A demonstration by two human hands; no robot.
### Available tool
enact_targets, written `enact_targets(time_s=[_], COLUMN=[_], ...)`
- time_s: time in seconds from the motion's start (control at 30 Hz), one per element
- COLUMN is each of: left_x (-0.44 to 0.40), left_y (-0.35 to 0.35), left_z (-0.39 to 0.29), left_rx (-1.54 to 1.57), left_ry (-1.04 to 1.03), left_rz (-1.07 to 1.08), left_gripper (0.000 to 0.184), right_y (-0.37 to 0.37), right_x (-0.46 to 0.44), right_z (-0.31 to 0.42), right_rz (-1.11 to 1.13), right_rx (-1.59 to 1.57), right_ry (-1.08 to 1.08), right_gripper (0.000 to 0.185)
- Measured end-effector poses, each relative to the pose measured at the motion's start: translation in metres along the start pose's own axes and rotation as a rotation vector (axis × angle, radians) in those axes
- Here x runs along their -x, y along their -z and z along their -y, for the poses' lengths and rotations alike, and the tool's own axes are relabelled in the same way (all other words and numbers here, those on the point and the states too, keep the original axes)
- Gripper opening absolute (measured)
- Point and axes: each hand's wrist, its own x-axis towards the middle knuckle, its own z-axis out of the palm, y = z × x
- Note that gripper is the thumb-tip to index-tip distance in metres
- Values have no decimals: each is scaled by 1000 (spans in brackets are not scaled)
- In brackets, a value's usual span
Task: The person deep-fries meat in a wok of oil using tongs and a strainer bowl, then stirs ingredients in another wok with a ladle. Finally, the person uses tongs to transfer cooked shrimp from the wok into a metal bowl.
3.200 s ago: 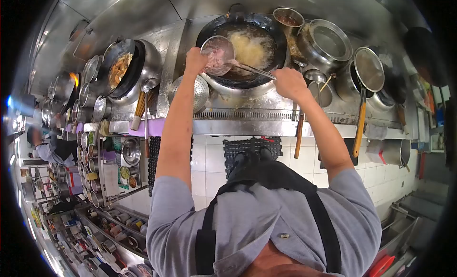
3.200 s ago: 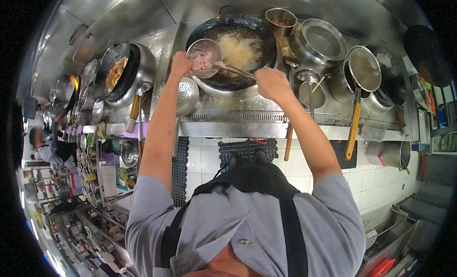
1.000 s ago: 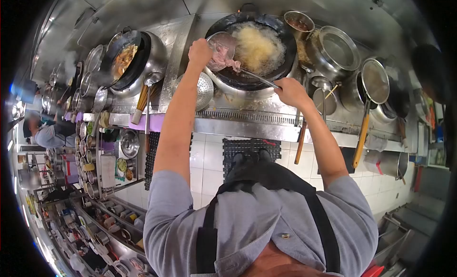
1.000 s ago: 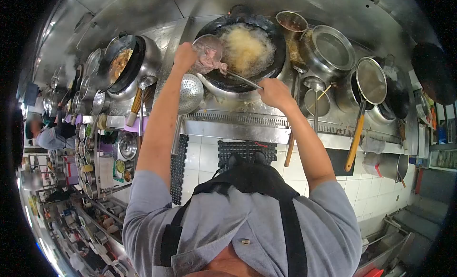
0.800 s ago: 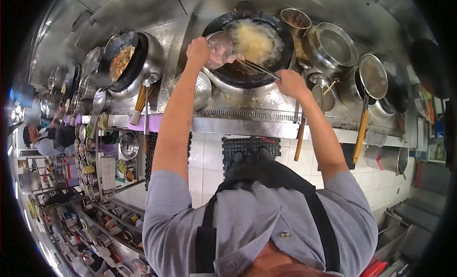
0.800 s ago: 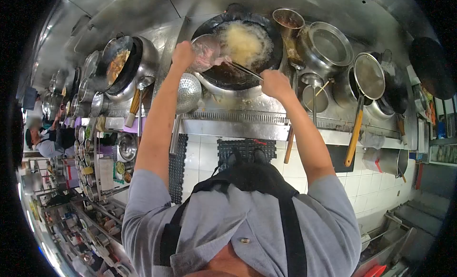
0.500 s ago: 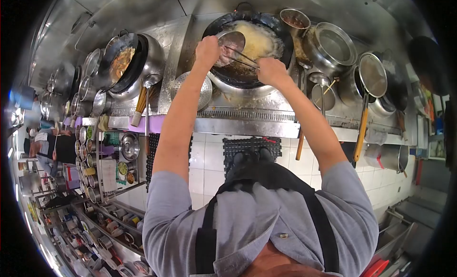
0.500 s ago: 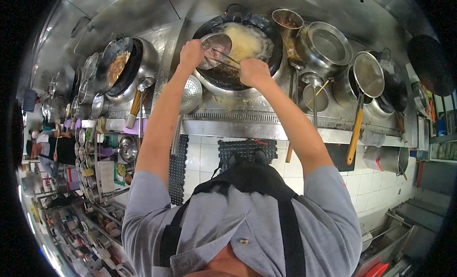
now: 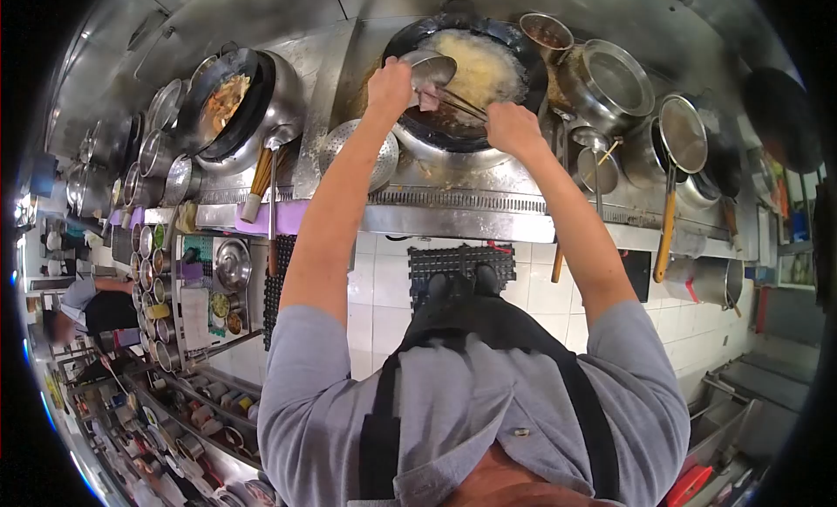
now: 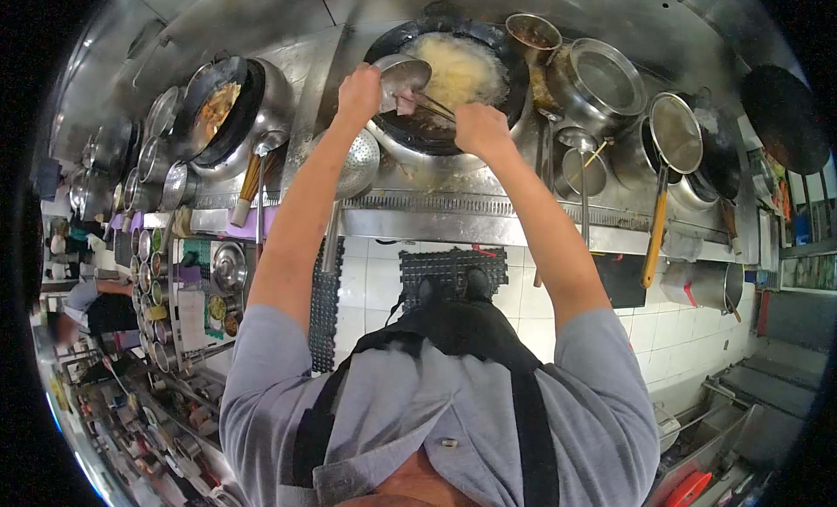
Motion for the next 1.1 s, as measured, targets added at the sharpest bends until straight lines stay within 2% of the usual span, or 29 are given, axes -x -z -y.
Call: enact_targets(time_s=[0.17, 0.2, 0.3, 0.37, 0.43, 0.53, 0.63, 0.77, 0.83, 0.9, 0.97, 1.0, 1.03, 1.1], left_x=[13, 23, 87, 152, 228, 304, 350, 389, 386, 395, 414, 427, 448, 511], left_y=[19, 24, 61, 59, 50, 47, 36, 16, 35, 56, 70, 69, 67, 63], left_z=[55, 80, 137, 188, 224, 235, 229, 227, 204, 188, 172, 168, 168, 173], left_rx=[90, 41, 746, 1030, 1183, 1254, 1231, 1328, 1299, 1260, 1164, 1124, 1079, 1062], left_ry=[159, 119, 607, 865, 924, 1150, 1283, 1243, 1370, 1424, 1415, 1441, 1474, 1478], left_rz=[-179, -286, -200, -290, -342, -416, -429, -493, -473, -444, -406, -346, -299, -237], left_gripper=[21, 27, 31, 30, 30, 32, 34, 35, 42, 52, 53, 50, 46, 35], right_y=[-17, -14, -22, -22, -20, -4, 0, -4, -13, -43, -64, -72, -81, -88], right_x=[6, 4, -5, -4, -3, 15, 38, 68, 76, 74, 72, 69, 71, 72], right_z=[-1, 5, 1, -8, -15, -19, -27, -35, -39, -55, -75, -84, -89, -91], right_rz=[-53, -23, -60, -102, -137, -148, -198, -217, -222, -324, -148, -65, -156, -270], right_rx=[-54, -51, -79, -85, -85, -70, -99, -116, -157, -158, -88, -46, -139, -54], right_ry=[-47, -89, -116, -99, -87, -80, -65, -1, -31, 7, -33, -42, -67, -12], right_gripper=[19, 23, 30, 34, 37, 41, 42, 44, 46, 46, 47, 47, 46, 46])
